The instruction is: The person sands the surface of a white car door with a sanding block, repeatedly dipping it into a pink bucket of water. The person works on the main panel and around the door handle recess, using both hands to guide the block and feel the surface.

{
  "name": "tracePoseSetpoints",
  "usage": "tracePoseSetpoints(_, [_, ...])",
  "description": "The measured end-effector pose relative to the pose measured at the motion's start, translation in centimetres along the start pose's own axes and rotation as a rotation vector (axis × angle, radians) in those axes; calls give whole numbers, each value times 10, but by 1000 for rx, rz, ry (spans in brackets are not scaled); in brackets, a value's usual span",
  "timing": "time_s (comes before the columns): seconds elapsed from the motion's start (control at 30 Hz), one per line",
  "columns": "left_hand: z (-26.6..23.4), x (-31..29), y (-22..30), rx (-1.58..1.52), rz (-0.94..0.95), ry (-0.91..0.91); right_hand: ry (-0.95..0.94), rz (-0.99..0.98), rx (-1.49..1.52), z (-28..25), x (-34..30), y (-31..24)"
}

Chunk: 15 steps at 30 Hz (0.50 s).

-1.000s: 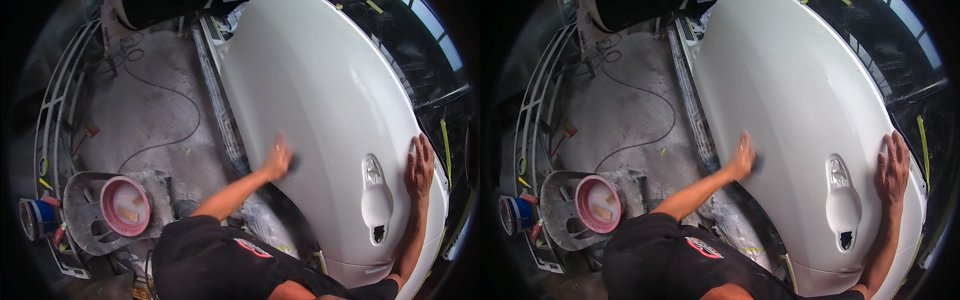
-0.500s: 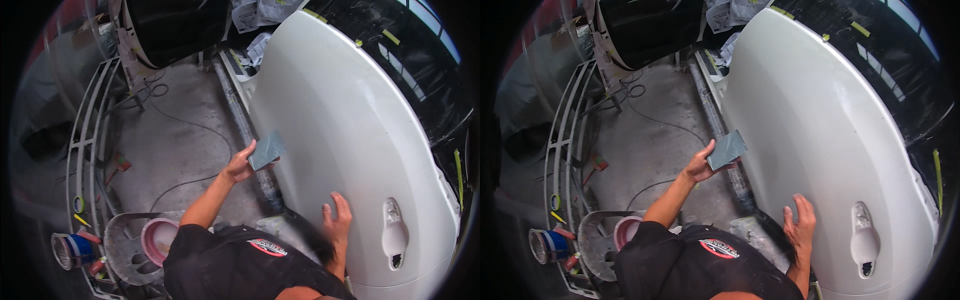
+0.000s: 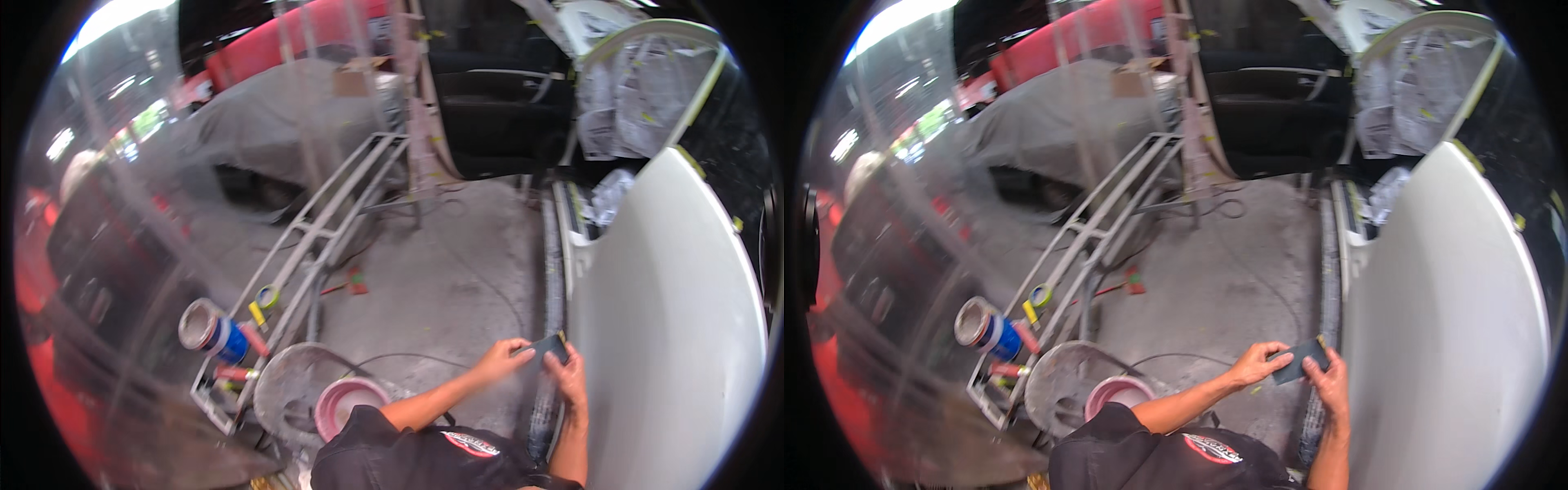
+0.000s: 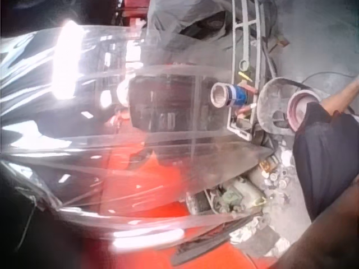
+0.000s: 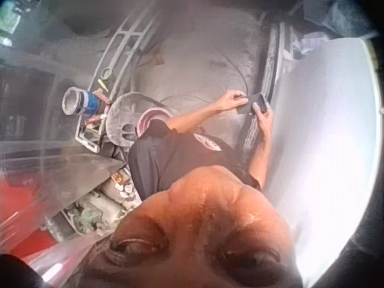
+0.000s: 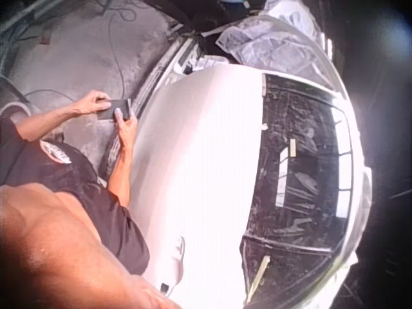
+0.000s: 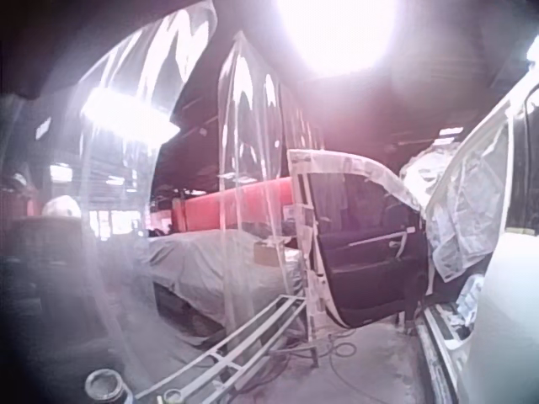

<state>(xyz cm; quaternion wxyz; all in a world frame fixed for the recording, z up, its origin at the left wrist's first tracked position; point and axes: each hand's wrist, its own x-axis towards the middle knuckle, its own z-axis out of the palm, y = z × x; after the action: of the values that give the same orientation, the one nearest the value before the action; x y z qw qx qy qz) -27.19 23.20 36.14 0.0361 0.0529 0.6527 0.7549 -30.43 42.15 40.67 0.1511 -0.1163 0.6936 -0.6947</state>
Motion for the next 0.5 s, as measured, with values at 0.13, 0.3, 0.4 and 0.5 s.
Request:
tracePoseSetpoints(0.13, [-32, -25, 13, 197, 45, 167, -342, -26, -101, 22, 55, -11])
tracePoseSetpoints(0.3, [-39, -72, -47, 145, -61, 507, -738, 16, -135, 63, 95, -3])
tracePoseSetpoints(0.4, [-36, -96, -82, 162, -189, 633, -899, 32, -171, 85, 98, 16])
tracePoseSetpoints(0.5, [-34, -109, -86, 351, -227, 727, -954, 89, -135, 92, 105, 65])
